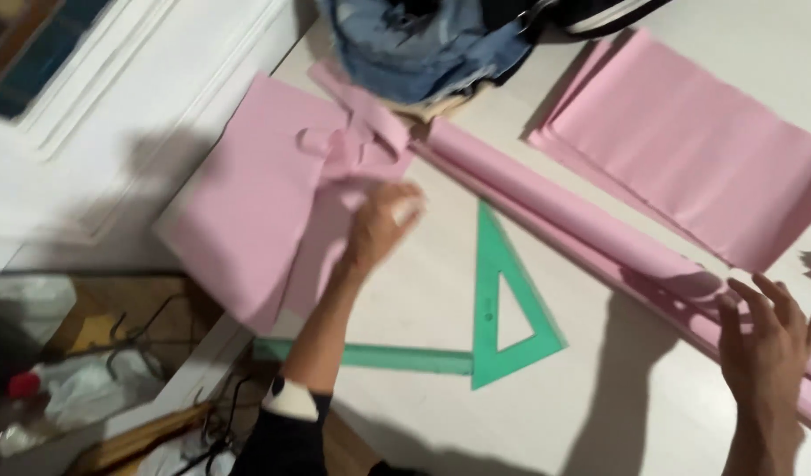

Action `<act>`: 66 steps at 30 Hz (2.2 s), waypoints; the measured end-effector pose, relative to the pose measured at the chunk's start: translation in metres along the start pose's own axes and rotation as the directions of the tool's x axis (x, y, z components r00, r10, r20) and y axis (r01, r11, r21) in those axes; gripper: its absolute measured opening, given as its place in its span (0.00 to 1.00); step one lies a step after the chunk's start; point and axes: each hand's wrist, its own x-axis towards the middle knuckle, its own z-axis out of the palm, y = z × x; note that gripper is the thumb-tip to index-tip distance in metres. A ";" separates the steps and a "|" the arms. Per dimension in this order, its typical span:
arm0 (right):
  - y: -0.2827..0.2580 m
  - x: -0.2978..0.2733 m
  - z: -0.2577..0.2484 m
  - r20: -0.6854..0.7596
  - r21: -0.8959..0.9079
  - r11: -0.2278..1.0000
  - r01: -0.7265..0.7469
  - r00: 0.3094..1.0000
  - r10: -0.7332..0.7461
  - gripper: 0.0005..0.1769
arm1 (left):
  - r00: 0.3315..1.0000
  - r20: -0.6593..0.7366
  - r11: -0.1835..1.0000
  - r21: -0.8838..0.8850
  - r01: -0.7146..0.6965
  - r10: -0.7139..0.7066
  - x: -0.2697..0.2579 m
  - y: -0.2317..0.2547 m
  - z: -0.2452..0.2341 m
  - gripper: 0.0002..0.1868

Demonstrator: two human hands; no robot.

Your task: Measure and cut pieces of pink fabric using a ruler, pen, and scissors.

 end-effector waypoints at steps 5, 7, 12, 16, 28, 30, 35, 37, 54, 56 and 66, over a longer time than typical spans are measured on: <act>-0.009 -0.061 -0.007 -0.078 -0.054 0.998 0.042 0.996 -0.046 0.15 | 0.979 -0.163 0.946 0.279 0.168 -0.126 0.015 -0.067 -0.042 0.26; -0.031 -0.076 -0.021 -0.048 -0.037 0.999 0.038 0.998 -0.040 0.16 | 0.975 -0.159 0.895 0.395 0.208 -0.157 0.015 -0.093 -0.034 0.30; -0.081 -0.106 -0.072 -0.007 -0.059 0.996 -0.073 0.997 0.072 0.17 | 0.957 -0.221 0.863 0.428 0.268 -0.188 0.032 -0.155 -0.009 0.12; -0.070 -0.150 -0.078 0.025 -0.057 0.967 -0.248 0.968 0.249 0.15 | 0.777 -0.614 0.933 0.182 0.310 -0.138 0.061 -0.137 -0.049 0.09; -0.121 -0.191 -0.104 0.058 0.106 0.930 -0.352 0.936 0.347 0.15 | 1.000 0.003 0.985 -0.172 -0.025 0.026 0.062 -0.050 0.031 0.35; -0.135 -0.211 -0.096 0.087 0.204 0.904 -0.376 0.926 0.366 0.15 | 0.994 0.014 0.978 -0.180 -0.106 0.110 0.012 -0.020 0.065 0.30; -0.167 -0.240 -0.056 0.069 0.445 0.871 -0.207 0.978 0.197 0.15 | 0.961 0.209 0.921 -0.379 -0.091 0.181 -0.113 0.074 0.083 0.23; -0.207 -0.245 -0.066 0.234 0.453 0.848 -0.275 0.954 0.185 0.15 | 0.935 0.275 0.890 -0.448 -0.082 0.224 -0.156 0.105 0.062 0.21; -0.151 -0.412 0.069 0.611 0.345 0.928 -0.142 0.784 -0.107 0.18 | 0.893 -0.401 0.739 0.534 0.410 -0.206 -0.223 -0.174 -0.076 0.30; -0.136 -0.432 0.101 0.629 0.283 0.952 -0.117 0.772 -0.092 0.21 | 0.875 -0.379 0.737 0.490 0.466 -0.301 -0.219 -0.177 -0.085 0.22; -0.157 -0.502 0.086 0.437 0.594 0.625 -0.507 0.855 0.279 0.08 | 0.853 -0.297 0.691 0.716 -0.099 0.430 -0.241 0.065 -0.040 0.22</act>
